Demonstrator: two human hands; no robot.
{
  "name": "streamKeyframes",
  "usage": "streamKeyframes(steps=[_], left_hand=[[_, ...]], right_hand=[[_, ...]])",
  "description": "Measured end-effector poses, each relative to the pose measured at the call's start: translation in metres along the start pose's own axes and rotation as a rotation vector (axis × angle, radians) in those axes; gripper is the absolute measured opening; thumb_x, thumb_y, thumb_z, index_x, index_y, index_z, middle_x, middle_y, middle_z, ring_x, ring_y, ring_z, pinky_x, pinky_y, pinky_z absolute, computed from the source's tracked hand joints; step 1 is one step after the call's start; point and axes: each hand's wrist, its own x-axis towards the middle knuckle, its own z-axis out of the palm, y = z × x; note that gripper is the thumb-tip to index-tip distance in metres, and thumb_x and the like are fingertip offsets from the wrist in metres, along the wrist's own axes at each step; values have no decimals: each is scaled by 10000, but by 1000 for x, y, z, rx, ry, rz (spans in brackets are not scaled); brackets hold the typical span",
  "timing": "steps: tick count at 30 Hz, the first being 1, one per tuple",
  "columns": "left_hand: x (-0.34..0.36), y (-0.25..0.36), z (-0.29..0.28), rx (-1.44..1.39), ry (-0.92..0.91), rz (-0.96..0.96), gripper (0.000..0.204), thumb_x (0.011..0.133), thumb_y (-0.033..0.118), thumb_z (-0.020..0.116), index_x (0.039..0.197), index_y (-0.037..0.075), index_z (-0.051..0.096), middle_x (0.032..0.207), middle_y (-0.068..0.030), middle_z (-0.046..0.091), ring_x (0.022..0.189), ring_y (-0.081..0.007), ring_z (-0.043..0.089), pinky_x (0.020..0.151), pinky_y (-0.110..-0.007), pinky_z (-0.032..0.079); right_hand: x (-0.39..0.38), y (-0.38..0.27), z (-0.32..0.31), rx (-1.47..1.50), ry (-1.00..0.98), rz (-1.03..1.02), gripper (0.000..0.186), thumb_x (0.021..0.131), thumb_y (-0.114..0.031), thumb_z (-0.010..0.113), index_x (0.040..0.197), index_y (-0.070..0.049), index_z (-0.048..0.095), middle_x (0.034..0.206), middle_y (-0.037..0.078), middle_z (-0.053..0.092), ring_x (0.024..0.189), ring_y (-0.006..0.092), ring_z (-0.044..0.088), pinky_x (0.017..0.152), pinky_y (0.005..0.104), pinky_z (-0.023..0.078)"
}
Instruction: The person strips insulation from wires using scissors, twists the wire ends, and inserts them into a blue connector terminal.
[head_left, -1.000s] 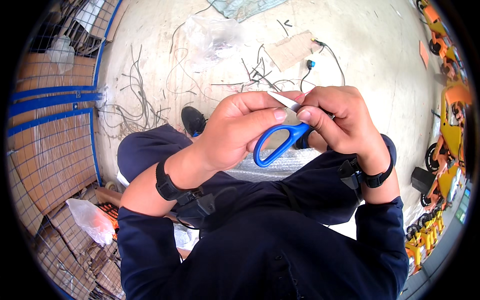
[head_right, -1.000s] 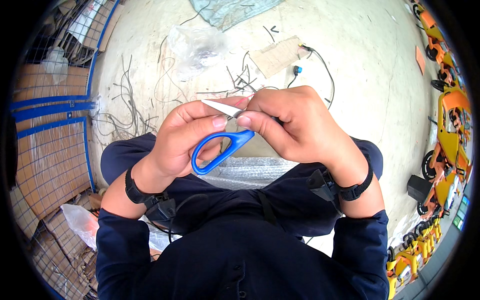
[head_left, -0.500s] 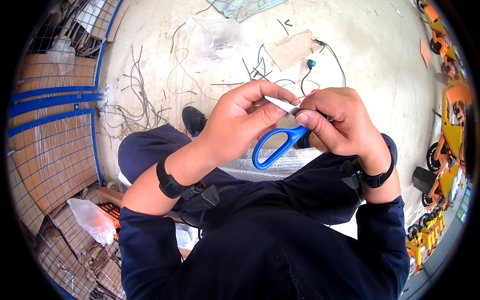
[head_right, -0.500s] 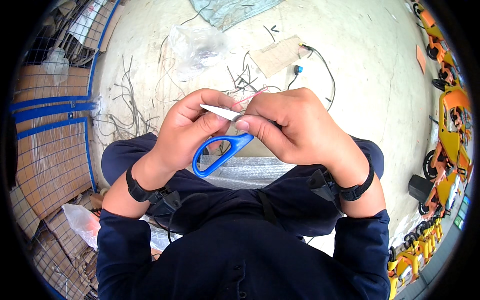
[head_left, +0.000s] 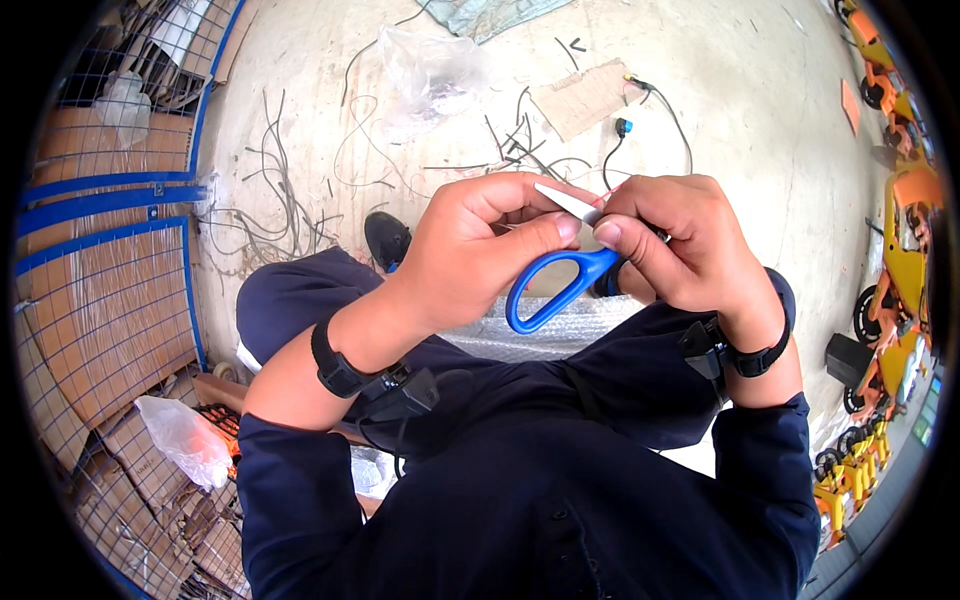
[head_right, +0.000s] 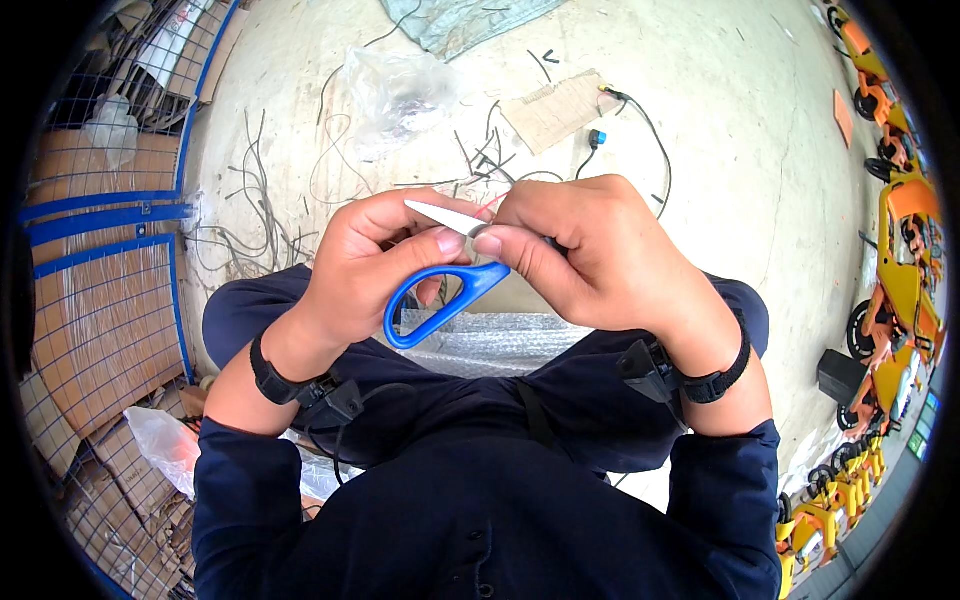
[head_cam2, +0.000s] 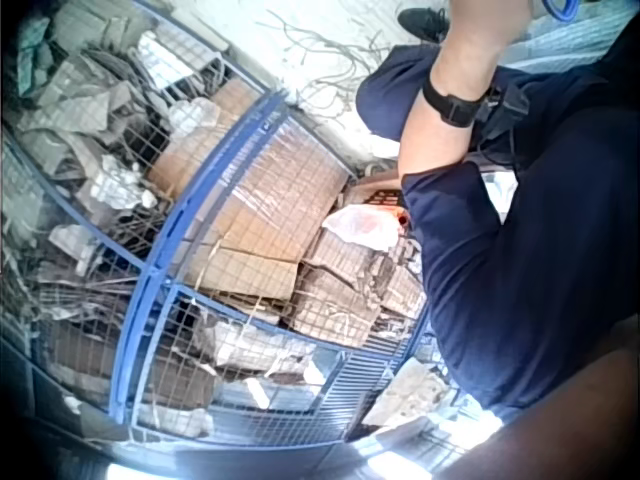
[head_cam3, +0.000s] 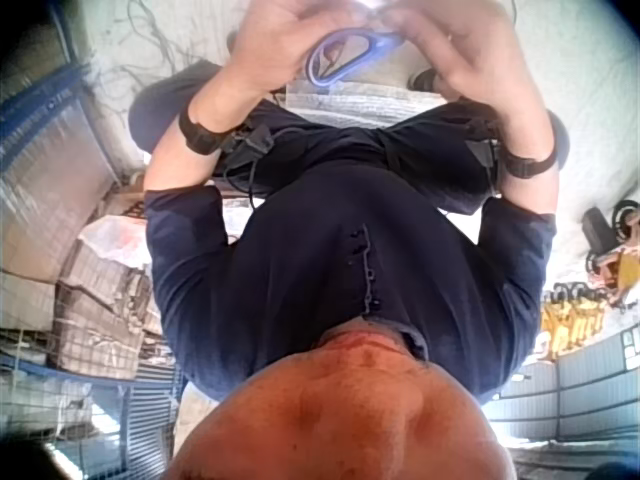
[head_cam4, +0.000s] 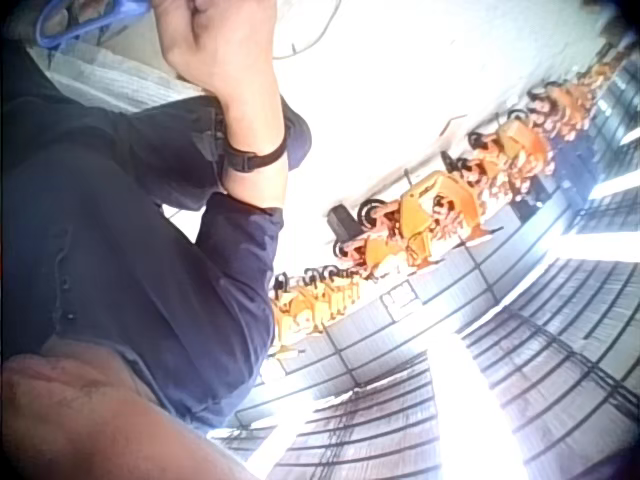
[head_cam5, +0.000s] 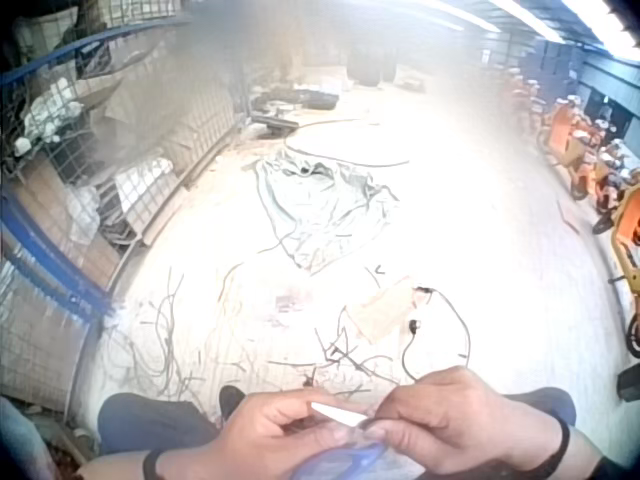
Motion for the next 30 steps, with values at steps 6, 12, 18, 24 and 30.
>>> streamKeyframes(steps=[6, 12, 18, 24, 30], left_hand=[[1, -1, 0, -40, -1, -28, 258, 880, 54, 590, 1120, -36, 619, 816, -85, 667, 575, -48, 538, 521, -170, 443], [1, -6, 0, -191, -12, -58, 246, 880, 21, 559, 1108, -52, 617, 839, -112, 665, 543, -40, 510, 485, -175, 414], [-2, -7, -12, -256, -83, -188, 250, 870, -31, 500, 1087, -83, 611, 998, -152, 667, 510, -30, 499, 460, -158, 394], [-5, -8, -6, -231, -74, -129, 202, 892, 10, 482, 1005, -55, 636, 572, 20, 516, 455, -9, 381, 422, -185, 261], [-6, -4, -6, -279, -135, -148, 243, 896, 3, 459, 1071, -59, 616, 582, 15, 523, 444, -11, 364, 424, -188, 261]], right_hand=[[0, 1, 1, 9, -3, -1, 122, 858, -140, 642, 780, -45, 644, 608, 92, 565, 531, 270, 560, 487, 316, 422], [0, -1, 1, 14, -5, 16, 134, 855, -145, 650, 768, -44, 642, 587, 95, 553, 509, 268, 546, 477, 315, 417], [0, 3, 4, 26, 40, 8, 148, 855, -153, 652, 755, -45, 643, 579, 92, 548, 485, 254, 531, 458, 310, 400], [-2, 2, 3, 53, 50, -34, 148, 860, -159, 647, 767, -45, 650, 573, 83, 548, 478, 241, 527, 459, 302, 396], [-4, 0, 1, 155, 47, 28, 169, 872, -162, 638, 756, -39, 641, 572, 75, 551, 486, 205, 532, 486, 282, 419]])
